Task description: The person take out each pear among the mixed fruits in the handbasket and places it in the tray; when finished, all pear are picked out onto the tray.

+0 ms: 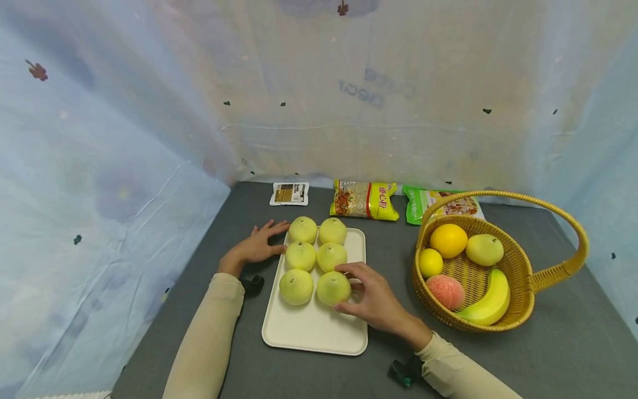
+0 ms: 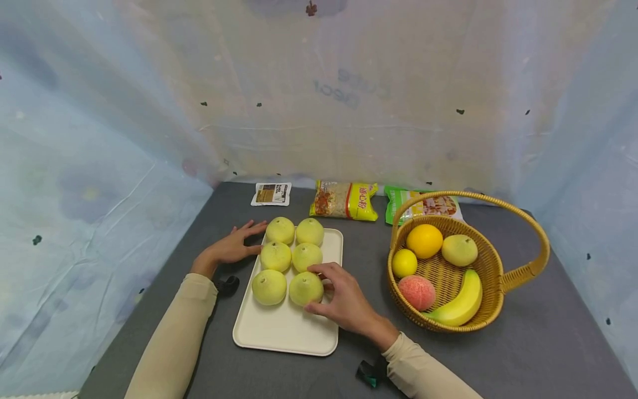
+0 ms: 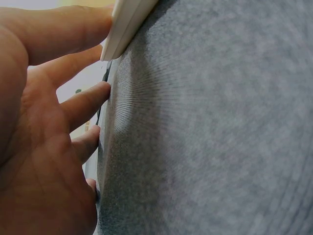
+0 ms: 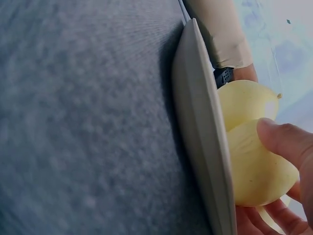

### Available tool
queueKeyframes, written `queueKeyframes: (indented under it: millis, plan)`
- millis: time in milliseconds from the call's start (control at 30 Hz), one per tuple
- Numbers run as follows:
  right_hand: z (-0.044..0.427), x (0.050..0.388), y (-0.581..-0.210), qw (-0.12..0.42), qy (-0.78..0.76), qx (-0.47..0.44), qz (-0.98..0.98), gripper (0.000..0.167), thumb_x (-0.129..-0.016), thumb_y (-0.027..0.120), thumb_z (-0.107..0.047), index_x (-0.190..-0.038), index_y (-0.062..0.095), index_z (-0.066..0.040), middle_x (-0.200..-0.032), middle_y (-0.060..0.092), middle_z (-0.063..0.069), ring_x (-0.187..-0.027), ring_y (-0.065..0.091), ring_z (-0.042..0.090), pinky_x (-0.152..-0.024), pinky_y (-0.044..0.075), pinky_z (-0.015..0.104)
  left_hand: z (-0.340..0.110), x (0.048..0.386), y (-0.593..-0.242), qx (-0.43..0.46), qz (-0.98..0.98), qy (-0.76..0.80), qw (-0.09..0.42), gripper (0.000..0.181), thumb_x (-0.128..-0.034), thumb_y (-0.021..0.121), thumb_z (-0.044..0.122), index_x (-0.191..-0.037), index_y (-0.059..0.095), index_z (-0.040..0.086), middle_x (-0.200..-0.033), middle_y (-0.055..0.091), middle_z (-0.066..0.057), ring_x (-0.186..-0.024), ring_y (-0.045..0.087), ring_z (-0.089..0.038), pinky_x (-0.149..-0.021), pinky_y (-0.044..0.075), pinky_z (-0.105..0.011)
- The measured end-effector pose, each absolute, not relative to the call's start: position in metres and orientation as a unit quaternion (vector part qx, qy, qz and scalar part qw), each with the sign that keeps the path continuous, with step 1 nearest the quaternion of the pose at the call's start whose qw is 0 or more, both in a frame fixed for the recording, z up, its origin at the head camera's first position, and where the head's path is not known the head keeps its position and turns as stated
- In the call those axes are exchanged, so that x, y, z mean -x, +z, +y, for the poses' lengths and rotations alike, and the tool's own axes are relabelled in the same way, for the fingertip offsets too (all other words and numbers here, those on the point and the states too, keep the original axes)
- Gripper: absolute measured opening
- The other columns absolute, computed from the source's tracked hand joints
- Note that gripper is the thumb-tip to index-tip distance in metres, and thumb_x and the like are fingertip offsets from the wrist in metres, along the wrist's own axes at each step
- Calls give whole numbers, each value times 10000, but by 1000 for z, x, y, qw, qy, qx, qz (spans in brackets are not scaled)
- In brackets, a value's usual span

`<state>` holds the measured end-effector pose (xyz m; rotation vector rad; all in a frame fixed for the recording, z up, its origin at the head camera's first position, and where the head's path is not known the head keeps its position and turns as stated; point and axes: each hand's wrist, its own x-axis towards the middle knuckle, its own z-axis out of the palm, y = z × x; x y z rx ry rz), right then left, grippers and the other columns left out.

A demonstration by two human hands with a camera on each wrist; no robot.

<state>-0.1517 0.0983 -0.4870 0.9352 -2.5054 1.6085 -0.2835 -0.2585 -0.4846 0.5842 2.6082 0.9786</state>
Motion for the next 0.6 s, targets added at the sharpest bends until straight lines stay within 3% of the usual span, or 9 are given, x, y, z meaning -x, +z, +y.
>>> queueKeyframes:
  millis: [333, 600]
  plan:
    - [92, 151, -486, 18, 513, -286, -809, 743, -763, 1017, -61, -1422, 675, -68, -1346, 636, 53, -1233, 696, 225, -1012, 636, 311, -258, 284, -484, -202, 907, 340, 148, 725, -1094, 692, 331, -1717, 390, 116, -1815, 271, -148, -1702, 5, -480, -1305, -135, -748]
    - [114, 151, -466, 20, 505, -320, -801, 750, -800, 1006, -129, -1453, 652, -23, -1404, 680, 138, -1247, 715, 337, -1016, 642, 462, -258, 283, -483, -202, 905, 344, 150, 713, -1096, 687, 321, -1716, 395, 122, -1820, 257, -144, -1703, -1, -477, -1304, -139, -747]
